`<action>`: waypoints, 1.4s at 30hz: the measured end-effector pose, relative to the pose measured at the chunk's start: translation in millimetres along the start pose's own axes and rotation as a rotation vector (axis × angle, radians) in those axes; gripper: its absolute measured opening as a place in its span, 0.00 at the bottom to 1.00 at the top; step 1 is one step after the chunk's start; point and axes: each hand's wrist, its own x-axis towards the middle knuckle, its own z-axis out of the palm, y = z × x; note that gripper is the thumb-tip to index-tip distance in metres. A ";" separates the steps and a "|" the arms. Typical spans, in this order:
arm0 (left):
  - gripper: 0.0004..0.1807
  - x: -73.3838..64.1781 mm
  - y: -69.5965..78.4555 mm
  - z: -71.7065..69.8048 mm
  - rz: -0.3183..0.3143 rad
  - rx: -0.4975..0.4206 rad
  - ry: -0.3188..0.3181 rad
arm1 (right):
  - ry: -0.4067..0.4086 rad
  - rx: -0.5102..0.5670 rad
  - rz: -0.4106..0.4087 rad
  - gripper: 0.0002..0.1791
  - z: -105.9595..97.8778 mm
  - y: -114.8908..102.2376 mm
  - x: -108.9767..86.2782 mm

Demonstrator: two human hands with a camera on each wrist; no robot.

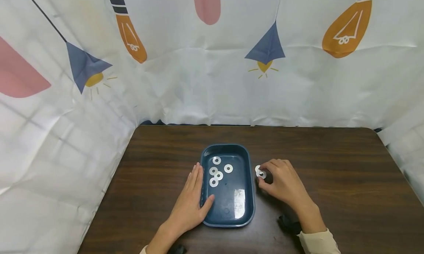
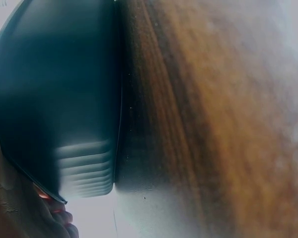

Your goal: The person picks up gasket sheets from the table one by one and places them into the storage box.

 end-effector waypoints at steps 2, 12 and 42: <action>0.54 0.0 0.5 0.3 -0.006 -0.007 -0.003 | 0.006 -0.003 -0.004 0.12 -1.4 -1.3 0.0; 0.53 2.3 -0.4 1.7 0.006 -0.022 0.008 | 0.071 -0.008 -0.063 0.12 -10.6 -4.8 0.9; 0.52 2.3 -2.3 0.6 0.009 -0.026 -0.016 | 0.021 0.070 -0.107 0.10 -20.7 -23.8 17.2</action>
